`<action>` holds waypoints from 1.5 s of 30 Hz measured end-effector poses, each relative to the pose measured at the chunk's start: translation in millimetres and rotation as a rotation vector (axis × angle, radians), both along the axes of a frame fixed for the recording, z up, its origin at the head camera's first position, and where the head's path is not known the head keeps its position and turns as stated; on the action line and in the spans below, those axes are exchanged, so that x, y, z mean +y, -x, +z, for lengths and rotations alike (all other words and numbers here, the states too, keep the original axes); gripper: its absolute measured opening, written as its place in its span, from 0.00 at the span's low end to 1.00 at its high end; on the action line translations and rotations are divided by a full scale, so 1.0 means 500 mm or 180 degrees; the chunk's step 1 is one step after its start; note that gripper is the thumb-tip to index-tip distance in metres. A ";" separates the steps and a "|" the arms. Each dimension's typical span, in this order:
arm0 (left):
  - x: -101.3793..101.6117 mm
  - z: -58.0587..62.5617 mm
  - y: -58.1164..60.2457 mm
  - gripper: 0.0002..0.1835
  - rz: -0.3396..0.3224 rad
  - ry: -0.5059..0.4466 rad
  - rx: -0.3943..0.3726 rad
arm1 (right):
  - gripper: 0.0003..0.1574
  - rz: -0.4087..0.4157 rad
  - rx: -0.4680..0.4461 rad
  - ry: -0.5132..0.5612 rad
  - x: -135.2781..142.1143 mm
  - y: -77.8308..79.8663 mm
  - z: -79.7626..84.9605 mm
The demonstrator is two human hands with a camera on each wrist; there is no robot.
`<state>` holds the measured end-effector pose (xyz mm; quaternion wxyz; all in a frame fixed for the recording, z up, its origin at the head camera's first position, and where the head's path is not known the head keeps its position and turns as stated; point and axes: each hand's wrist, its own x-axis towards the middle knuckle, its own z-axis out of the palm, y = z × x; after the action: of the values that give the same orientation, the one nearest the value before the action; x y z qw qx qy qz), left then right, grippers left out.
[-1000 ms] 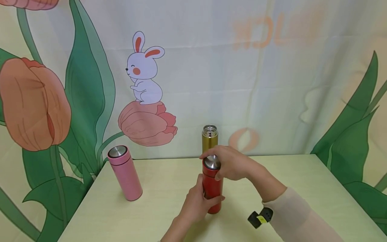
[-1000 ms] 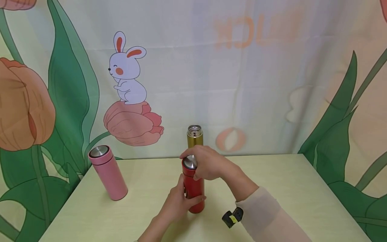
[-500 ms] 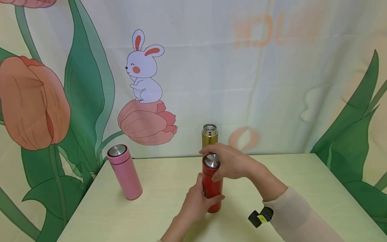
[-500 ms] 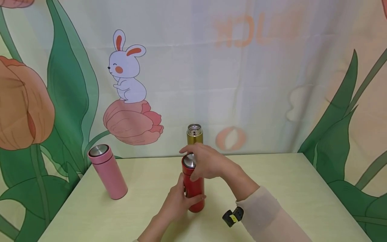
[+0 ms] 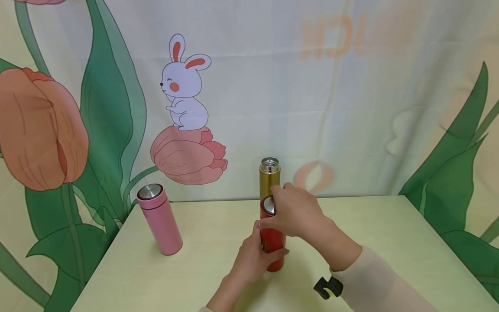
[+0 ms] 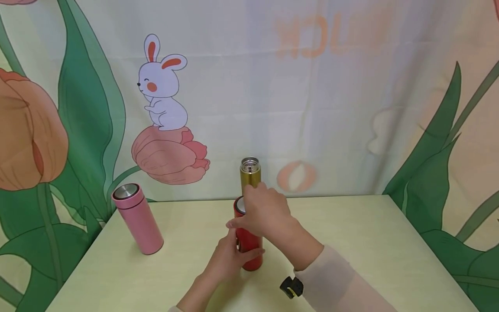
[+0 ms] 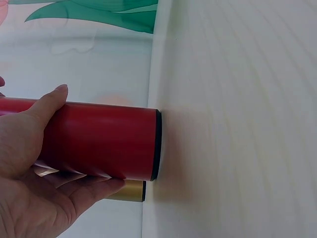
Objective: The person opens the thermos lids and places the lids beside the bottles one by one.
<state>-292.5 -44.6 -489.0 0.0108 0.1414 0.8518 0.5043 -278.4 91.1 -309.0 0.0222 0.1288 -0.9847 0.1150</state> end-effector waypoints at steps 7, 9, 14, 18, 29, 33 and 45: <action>0.000 0.002 -0.002 0.45 0.0030 0.0062 -0.0027 | 0.34 -0.0061 0.0184 0.0054 -0.011 0.003 -0.017; 0.001 0.002 -0.001 0.43 0.0030 0.0060 -0.0036 | 0.31 -0.0058 0.0227 0.0045 -0.012 0.003 -0.019; 0.001 0.004 0.000 0.42 0.0022 0.0037 -0.0030 | 0.28 -0.0008 0.0234 0.0082 -0.011 0.006 -0.020; 0.001 0.004 0.001 0.41 0.0012 0.0010 -0.0039 | 0.25 0.0021 0.0154 0.0153 -0.008 0.009 -0.018; 0.000 -0.001 0.002 0.40 -0.0009 0.0026 0.0012 | 0.28 0.0259 0.0061 0.0304 0.005 0.017 -0.021; 0.000 0.000 0.001 0.40 -0.0028 0.0018 0.0034 | 0.31 0.0381 -0.0001 0.0340 0.010 0.022 -0.020; -0.002 0.002 -0.001 0.38 -0.0034 -0.0016 0.0013 | 0.36 0.0578 -0.0421 0.0583 0.024 0.035 -0.008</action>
<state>-292.2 -45.5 -488.0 0.0113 0.1469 0.8498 0.5061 -296.1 103.1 -312.9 -0.0415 0.2069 -0.9537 0.2142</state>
